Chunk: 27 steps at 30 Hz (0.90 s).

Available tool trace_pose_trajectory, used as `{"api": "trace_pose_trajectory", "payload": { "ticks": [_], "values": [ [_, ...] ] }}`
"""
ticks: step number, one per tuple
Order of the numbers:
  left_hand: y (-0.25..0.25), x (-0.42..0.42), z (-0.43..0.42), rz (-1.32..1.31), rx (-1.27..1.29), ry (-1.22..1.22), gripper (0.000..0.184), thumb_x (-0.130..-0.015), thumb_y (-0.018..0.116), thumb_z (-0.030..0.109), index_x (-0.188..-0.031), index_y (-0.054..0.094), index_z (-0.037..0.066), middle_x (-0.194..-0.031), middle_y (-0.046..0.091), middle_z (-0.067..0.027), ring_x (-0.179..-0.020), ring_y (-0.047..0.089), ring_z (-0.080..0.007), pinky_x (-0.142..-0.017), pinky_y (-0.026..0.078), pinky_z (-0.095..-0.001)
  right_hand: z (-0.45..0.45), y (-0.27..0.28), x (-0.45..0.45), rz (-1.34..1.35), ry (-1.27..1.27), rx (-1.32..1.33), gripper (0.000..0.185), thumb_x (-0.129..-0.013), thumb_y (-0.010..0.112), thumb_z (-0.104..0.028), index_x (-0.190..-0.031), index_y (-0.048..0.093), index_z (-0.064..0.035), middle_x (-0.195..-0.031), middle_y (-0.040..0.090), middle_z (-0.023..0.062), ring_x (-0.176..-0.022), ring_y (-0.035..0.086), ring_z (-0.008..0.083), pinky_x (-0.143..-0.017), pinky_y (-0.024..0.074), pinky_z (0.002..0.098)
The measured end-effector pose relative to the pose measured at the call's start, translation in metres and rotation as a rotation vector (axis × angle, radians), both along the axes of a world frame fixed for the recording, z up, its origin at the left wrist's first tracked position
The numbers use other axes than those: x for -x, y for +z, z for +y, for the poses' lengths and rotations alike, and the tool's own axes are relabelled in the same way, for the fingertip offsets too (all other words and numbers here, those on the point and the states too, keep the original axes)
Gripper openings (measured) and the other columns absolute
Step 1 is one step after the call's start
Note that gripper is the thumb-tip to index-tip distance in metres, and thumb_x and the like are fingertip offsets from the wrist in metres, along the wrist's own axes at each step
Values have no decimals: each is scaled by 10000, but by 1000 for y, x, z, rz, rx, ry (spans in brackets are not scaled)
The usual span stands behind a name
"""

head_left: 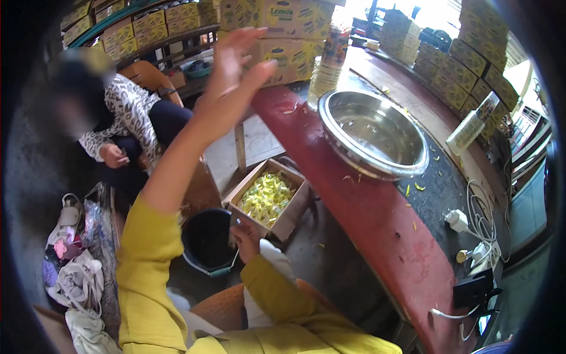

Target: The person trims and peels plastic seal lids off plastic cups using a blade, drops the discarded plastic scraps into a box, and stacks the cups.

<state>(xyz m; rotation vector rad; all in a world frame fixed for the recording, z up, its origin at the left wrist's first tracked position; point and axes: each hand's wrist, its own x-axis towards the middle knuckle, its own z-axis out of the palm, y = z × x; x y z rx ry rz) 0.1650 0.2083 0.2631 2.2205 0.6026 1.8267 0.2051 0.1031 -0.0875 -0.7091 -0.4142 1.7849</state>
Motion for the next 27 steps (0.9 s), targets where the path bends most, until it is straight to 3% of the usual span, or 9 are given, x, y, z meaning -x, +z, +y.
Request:
{"api": "trace_pose_trajectory", "payload": {
  "ticks": [5,8,10,13,14,18,21,23,27],
  "values": [
    [-96,127,-160,-313,294,199,527,-856,457,397,-1219,342,33,-1162,468,-121,-1097,444,-207,-882,348,-327,-7,16,-9,-181,56,-315,425,-656,658,88,-1044,520,-15,-848,542,9,-800,529,93,-696,464,225],
    [-182,173,-227,-557,755,261,415,-890,390,426,-1144,426,99,-1034,525,-42,-950,496,-135,-793,377,-285,-18,76,-19,-291,-29,-698,395,-657,669,80,-1006,514,-20,-921,569,64,-799,554,115,-738,476,268],
    [-232,182,-250,-718,999,313,410,-902,357,446,-1116,442,107,-1023,533,-38,-936,506,-136,-757,391,-290,-29,153,-42,-374,-14,-712,244,-686,632,84,-879,535,-30,-909,560,41,-824,552,115,-742,468,262],
    [-303,184,-251,-800,1156,326,470,-878,403,471,-1134,435,78,-1044,531,-55,-947,512,-160,-764,397,-306,-22,253,-77,-721,-595,-1101,171,-649,636,58,-794,587,-18,-778,582,41,-700,575,107,-623,473,222],
    [-319,180,-252,-905,1181,259,462,-865,430,463,-1126,438,81,-1024,534,-47,-933,517,-161,-761,399,-313,-12,272,-98,-1008,-775,-1233,234,-692,633,28,-906,555,-25,-785,579,31,-669,525,86,-603,433,207],
    [-401,180,-249,-1622,1340,86,388,-809,520,441,-1018,487,115,-914,542,3,-867,527,-155,-724,402,-325,24,370,-167,-1198,-945,-1237,373,-696,688,-18,-1045,562,-49,-879,628,54,-781,585,97,-671,479,202],
    [-434,183,-232,-1761,1373,239,319,-777,555,434,-902,508,144,-834,528,41,-828,524,-142,-685,399,-326,77,410,-228,-1693,-846,-1076,409,-657,716,-99,-1043,583,-72,-891,645,66,-748,605,113,-678,483,244],
    [-420,177,-229,-1644,1302,117,282,-782,550,424,-857,511,155,-812,522,54,-812,519,-132,-676,392,-321,117,406,-260,-1958,-628,-895,440,-614,698,-124,-1039,595,-77,-857,656,64,-719,615,136,-669,483,264],
    [-404,178,-229,-1554,1222,151,257,-788,545,412,-850,505,166,-805,509,55,-787,511,-122,-674,386,-319,140,386,-265,-2054,-127,-590,504,-476,688,-66,-971,607,-12,-773,620,70,-654,579,147,-571,472,247]
  ]
}}
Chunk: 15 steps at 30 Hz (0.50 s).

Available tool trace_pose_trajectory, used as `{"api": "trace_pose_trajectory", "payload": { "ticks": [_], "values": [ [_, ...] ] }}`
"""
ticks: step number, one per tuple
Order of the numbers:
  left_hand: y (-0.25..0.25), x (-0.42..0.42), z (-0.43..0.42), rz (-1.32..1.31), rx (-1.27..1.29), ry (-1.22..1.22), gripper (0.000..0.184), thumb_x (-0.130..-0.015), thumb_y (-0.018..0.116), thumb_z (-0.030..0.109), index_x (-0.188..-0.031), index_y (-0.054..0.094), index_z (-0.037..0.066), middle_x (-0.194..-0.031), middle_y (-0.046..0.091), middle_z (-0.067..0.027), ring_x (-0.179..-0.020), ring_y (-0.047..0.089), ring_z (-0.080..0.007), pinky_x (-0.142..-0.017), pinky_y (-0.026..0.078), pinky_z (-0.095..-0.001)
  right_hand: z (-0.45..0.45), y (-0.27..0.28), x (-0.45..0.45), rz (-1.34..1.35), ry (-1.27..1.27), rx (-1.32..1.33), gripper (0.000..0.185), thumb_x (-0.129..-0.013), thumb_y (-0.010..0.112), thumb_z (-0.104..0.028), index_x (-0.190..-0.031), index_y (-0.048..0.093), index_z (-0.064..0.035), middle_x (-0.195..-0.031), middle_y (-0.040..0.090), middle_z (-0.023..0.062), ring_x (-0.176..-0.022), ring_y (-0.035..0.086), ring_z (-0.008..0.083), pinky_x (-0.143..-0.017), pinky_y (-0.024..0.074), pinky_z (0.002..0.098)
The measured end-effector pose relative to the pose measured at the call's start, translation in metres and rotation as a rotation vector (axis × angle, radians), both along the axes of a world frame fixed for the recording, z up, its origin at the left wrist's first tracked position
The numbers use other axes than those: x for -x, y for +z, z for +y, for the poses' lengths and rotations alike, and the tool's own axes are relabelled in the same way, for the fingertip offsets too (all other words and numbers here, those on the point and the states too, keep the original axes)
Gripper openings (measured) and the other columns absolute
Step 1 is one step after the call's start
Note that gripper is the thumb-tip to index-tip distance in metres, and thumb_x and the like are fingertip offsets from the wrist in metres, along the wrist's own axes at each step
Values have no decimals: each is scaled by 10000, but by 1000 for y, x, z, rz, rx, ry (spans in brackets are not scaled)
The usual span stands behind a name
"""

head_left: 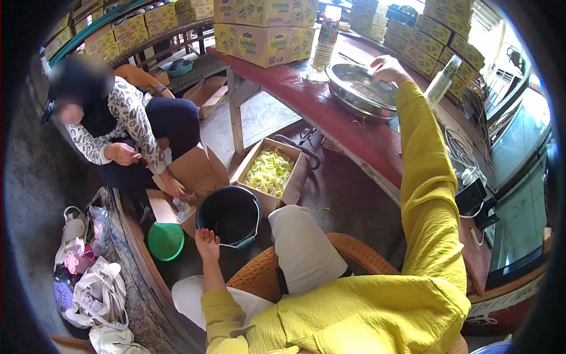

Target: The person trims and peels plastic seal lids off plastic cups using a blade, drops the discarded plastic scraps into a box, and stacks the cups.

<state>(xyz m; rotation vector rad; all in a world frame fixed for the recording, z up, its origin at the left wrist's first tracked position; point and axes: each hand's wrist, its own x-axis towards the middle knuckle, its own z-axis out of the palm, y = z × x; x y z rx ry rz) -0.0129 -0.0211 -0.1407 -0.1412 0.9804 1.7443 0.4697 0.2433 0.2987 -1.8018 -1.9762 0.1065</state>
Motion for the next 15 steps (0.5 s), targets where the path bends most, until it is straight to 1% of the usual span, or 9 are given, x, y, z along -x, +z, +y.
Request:
{"api": "trace_pose_trajectory", "payload": {
  "ticks": [1,2,4,7,10,11,14,15],
  "values": [
    [-7,6,-2,3,3,-8,265,-783,549,420,-858,492,171,-823,498,52,-789,496,-117,-687,379,-315,7,-13,1,-110,-33,-12,514,-464,698,-66,-968,608,-26,-786,622,80,-660,585,157,-568,471,265],
    [-15,11,-4,4,30,8,270,-781,550,422,-861,488,171,-831,495,52,-796,492,-117,-695,374,-315,9,-24,-3,-129,-11,19,463,-469,685,-59,-928,623,-38,-795,621,95,-675,587,169,-589,473,290],
    [-19,17,-9,7,85,40,281,-777,552,427,-865,480,171,-847,487,53,-809,483,-117,-711,364,-315,16,-33,-1,-62,-79,258,381,-480,656,-51,-861,640,-45,-796,626,114,-713,597,188,-642,476,307],
    [-20,20,-11,23,135,100,295,-768,558,431,-881,478,170,-854,480,52,-818,472,-115,-728,346,-315,10,-40,0,-190,-112,258,339,-494,628,-46,-831,658,-54,-797,638,111,-752,605,195,-678,474,305],
    [-19,19,-11,27,89,70,307,-766,558,428,-907,478,169,-855,476,48,-812,472,-117,-727,339,-312,22,-62,-18,-216,-40,66,340,-500,616,-50,-835,668,-66,-793,649,96,-753,613,197,-663,479,301],
    [-19,18,-12,30,97,56,311,-764,560,429,-912,478,168,-854,476,47,-811,472,-117,-725,339,-311,29,-64,-21,-322,-108,115,346,-507,605,-51,-845,676,-75,-796,654,81,-738,615,193,-645,482,294],
    [-18,16,-10,33,106,34,320,-761,565,428,-923,477,167,-854,475,45,-810,471,-116,-719,340,-309,6,-49,-5,-364,-114,164,263,-629,621,-5,-875,659,-91,-918,637,78,-894,589,202,-782,452,286],
    [-19,17,-11,30,107,34,321,-760,566,427,-925,476,166,-857,474,45,-810,471,-116,-719,341,-310,5,-44,-10,-101,-57,156,331,-480,639,-27,-809,654,-54,-725,632,96,-652,608,201,-550,466,320]
  ]
}}
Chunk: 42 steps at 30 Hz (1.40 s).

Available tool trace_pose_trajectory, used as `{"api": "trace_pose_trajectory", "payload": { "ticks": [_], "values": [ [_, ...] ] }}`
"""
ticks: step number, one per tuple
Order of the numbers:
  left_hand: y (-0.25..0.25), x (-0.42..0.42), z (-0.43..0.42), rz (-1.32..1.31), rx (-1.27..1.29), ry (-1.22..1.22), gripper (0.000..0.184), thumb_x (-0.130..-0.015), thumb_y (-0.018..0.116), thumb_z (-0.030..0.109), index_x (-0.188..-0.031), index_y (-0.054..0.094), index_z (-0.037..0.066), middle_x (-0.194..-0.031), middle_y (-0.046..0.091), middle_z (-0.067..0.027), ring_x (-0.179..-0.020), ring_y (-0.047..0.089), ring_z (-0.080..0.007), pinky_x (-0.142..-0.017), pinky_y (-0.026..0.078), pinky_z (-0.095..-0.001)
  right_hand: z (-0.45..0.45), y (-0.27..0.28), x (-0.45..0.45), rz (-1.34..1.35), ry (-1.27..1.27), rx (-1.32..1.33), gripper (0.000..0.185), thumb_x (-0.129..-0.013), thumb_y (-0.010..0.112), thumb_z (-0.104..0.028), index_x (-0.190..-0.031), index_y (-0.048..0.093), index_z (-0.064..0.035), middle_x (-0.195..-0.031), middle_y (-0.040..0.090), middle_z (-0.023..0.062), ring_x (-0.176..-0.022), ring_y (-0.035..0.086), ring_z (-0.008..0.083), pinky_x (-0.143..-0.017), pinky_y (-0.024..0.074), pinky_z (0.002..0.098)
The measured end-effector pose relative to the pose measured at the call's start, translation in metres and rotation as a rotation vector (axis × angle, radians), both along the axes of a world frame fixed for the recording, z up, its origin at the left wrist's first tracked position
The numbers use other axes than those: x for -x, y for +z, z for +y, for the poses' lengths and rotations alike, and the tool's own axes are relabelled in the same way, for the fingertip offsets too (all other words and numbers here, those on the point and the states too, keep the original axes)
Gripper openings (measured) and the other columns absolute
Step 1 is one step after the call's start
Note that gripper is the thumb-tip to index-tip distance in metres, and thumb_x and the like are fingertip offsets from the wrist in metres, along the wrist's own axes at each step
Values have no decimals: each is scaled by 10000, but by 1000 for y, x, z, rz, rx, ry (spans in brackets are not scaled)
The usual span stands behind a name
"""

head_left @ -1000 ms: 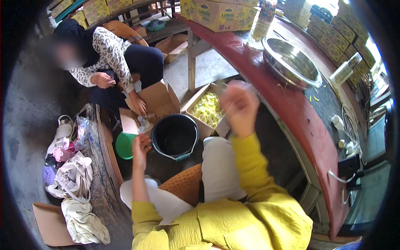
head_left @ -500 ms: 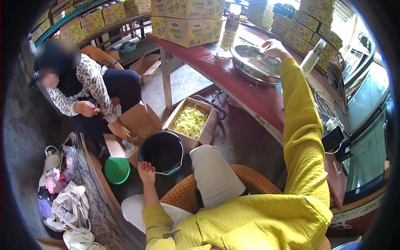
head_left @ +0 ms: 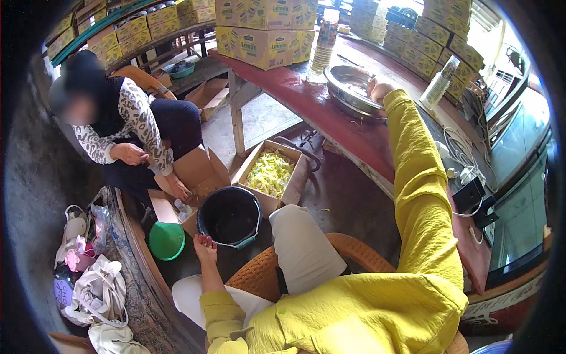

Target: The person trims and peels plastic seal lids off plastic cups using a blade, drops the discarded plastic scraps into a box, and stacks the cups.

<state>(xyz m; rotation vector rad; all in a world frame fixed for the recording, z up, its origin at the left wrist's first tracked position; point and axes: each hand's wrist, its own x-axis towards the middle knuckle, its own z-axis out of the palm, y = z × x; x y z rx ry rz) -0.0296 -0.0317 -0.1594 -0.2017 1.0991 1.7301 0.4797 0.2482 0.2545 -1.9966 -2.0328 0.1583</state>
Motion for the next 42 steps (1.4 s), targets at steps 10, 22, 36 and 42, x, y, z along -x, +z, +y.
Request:
{"api": "trace_pose_trajectory", "payload": {
  "ticks": [10,22,36,42],
  "values": [
    [-2,0,-2,31,39,0,338,-756,571,430,-951,473,172,-868,472,52,-819,470,-107,-716,350,-310,-14,12,-9,172,62,94,589,-465,650,1,-1031,550,-126,-921,547,66,-850,531,201,-714,433,340],
    [-12,5,-3,26,21,-12,313,-747,584,429,-920,479,190,-862,474,61,-817,468,-104,-724,344,-300,-6,35,-13,200,156,-90,765,-514,666,6,-1238,424,-50,-858,643,102,-800,589,158,-716,453,268],
    [-19,1,0,64,-17,-10,360,-763,561,442,-1004,483,185,-947,506,37,-886,495,-141,-739,358,-337,-28,36,18,211,283,-331,462,-610,643,-5,-1063,596,-87,-664,578,-14,-625,529,64,-590,447,240],
    [22,-2,1,297,99,107,213,-814,540,334,-897,486,145,-797,499,28,-718,505,-95,-605,380,-283,37,31,-32,98,430,-269,352,-613,601,23,-959,629,-42,-810,615,11,-622,544,79,-553,439,222]
  ]
}}
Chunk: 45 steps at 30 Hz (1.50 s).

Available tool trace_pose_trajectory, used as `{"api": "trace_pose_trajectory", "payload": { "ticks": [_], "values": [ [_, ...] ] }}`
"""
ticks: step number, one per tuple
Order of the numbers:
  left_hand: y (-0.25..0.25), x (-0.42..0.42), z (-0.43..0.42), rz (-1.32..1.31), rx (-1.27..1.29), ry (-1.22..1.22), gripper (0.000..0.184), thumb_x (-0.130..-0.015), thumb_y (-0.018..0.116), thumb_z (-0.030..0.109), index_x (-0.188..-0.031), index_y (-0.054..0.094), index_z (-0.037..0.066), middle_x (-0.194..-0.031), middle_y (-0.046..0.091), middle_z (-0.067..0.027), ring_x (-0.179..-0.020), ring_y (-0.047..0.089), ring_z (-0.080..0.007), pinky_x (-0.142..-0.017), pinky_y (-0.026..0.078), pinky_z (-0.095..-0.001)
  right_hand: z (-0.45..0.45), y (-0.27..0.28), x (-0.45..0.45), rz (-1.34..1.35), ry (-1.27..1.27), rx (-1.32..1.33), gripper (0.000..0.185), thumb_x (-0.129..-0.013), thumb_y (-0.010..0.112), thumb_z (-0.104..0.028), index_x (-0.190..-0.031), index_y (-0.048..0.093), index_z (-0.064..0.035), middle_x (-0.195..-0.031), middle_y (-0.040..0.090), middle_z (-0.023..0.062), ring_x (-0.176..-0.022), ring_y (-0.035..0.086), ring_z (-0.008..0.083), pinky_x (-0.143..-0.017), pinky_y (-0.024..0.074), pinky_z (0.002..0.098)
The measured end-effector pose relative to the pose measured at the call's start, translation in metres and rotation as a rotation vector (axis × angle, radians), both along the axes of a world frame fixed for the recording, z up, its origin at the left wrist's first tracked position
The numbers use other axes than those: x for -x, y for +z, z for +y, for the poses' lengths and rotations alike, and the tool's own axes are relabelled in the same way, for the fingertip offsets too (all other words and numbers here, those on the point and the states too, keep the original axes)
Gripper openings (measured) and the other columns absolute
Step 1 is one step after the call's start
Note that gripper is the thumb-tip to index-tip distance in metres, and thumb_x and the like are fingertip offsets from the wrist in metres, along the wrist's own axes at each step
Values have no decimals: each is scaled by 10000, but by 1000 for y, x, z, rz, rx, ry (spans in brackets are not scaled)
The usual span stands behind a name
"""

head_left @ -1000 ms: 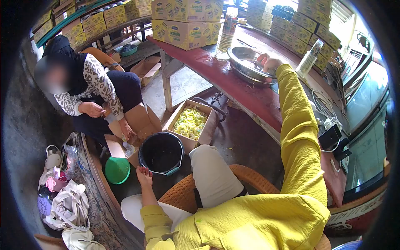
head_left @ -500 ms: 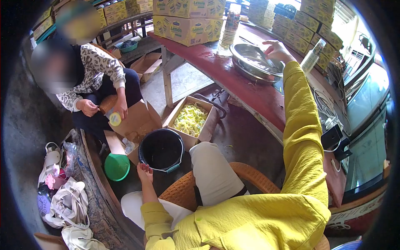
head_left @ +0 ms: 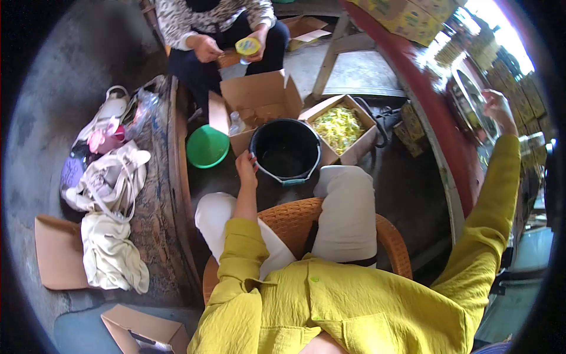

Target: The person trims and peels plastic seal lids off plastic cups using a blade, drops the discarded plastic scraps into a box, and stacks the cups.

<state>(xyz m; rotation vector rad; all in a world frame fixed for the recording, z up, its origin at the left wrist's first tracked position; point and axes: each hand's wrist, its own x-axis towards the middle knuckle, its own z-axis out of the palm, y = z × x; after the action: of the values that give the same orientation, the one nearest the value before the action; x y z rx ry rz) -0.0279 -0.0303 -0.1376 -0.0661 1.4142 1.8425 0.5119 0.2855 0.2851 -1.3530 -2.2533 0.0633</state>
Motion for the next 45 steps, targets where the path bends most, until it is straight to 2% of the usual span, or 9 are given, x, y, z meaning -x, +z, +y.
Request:
{"api": "trace_pose_trajectory", "payload": {
  "ticks": [8,12,15,18,22,25,32,37,45],
  "values": [
    [-15,48,34,132,201,12,234,-765,585,252,-890,498,74,-749,538,-14,-692,529,-106,-531,403,-255,-28,26,40,-204,-240,-326,428,-704,534,8,-1098,588,-148,-810,624,40,-712,594,138,-644,460,267],
    [-74,90,61,315,337,-58,265,-729,603,231,-878,520,27,-755,561,-47,-702,551,-175,-628,441,-292,-74,10,152,-103,61,-370,394,-740,533,-3,-1113,578,-123,-856,621,34,-714,571,120,-684,446,258],
    [-113,106,72,421,425,-92,304,-703,618,233,-886,518,13,-767,572,-74,-723,560,-211,-693,444,-307,-148,-59,299,111,-35,-203,290,-764,550,-32,-1050,593,-60,-849,613,26,-682,540,97,-663,437,251],
    [-103,114,77,550,490,-153,323,-689,626,223,-903,508,12,-777,573,-94,-737,564,-225,-710,445,-314,-142,-164,358,175,370,71,161,-699,566,53,-838,590,-24,-714,591,17,-636,545,99,-609,432,232],
    [-114,130,91,752,522,-197,321,-689,635,208,-919,512,20,-787,558,-93,-701,557,-180,-663,461,-309,-145,-327,396,468,386,585,326,-690,605,42,-1001,592,-56,-738,582,32,-644,556,89,-596,461,226],
    [-141,156,112,860,537,-296,306,-694,595,163,-944,485,24,-886,547,-130,-816,550,-252,-735,452,-351,-161,-376,404,616,312,838,400,-696,615,48,-1077,556,-57,-738,578,54,-654,564,103,-584,475,220],
    [-186,195,159,1424,596,-514,378,-711,613,147,-1058,486,65,-1113,451,-162,-988,498,-319,-843,428,-414,-175,-351,418,410,234,702,412,-697,604,66,-1092,547,-40,-780,591,83,-696,582,129,-606,498,243],
    [-202,203,186,1293,1102,-863,343,-778,541,168,-1109,485,100,-1134,454,-152,-996,515,-312,-801,464,-414,-183,-353,400,336,180,773,434,-687,614,77,-1102,541,-22,-797,593,88,-718,588,135,-617,511,254],
    [-193,216,197,1369,864,-804,273,-760,565,158,-1015,519,74,-1010,530,-161,-900,558,-334,-774,470,-410,-183,-360,398,360,162,820,440,-690,608,89,-1109,534,-22,-792,595,76,-726,586,127,-614,515,248]
  ]
}}
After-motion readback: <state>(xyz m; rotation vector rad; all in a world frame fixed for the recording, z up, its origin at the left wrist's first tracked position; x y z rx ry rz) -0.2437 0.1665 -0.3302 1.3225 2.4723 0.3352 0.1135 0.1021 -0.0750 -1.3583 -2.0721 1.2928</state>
